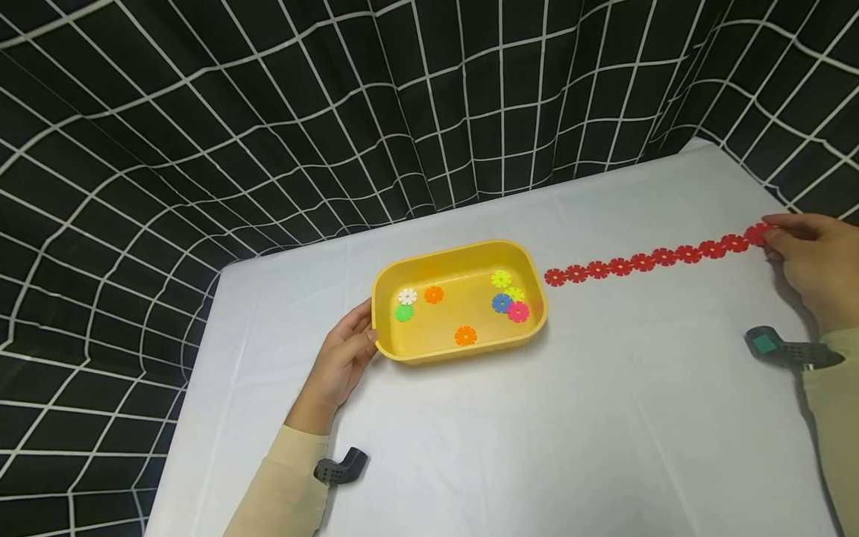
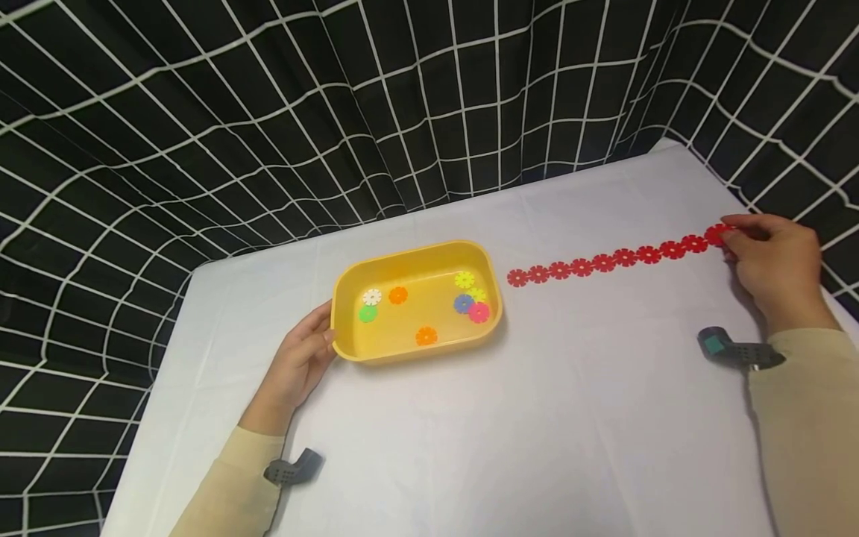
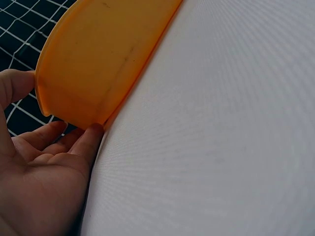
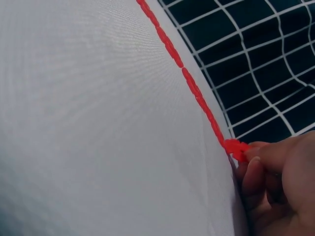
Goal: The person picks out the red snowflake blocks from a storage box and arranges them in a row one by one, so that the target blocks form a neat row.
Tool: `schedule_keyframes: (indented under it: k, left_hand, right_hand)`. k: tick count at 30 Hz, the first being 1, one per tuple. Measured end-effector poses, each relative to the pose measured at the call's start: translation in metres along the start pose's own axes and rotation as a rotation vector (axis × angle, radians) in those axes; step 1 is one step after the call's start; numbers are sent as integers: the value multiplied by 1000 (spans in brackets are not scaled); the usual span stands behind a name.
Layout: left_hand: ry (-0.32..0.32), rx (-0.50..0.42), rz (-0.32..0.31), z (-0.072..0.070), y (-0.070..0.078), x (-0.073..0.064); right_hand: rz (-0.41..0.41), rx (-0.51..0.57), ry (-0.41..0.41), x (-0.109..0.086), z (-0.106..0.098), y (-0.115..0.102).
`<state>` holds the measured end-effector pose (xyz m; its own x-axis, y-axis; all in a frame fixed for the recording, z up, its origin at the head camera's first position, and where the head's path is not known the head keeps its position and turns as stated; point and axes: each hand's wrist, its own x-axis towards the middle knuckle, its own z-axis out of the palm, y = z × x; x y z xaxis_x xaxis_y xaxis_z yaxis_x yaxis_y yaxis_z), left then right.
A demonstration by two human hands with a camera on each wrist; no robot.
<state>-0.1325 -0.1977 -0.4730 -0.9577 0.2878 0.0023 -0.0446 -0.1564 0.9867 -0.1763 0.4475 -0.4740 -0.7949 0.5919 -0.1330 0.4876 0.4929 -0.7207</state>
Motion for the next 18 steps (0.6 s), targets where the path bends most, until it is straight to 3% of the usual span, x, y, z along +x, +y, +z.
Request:
schedule_keyframes:
  k: [5,13,16,18]
  left_hand:
    - [9,3,0,-1,-1,-1]
    - [15,0,-2,-3,-6,2]
    - [20,-2,-13,-2,-8,4]
    - [26,-5,-23,-1,-9,5]
  right_hand:
    - [33,42,-1,0,2,-2]
    - [74,209,20,-7,3,-8]
    - [54,211,10,-15,6,-11]
    - [-1,178,-12,-20,9,-13]
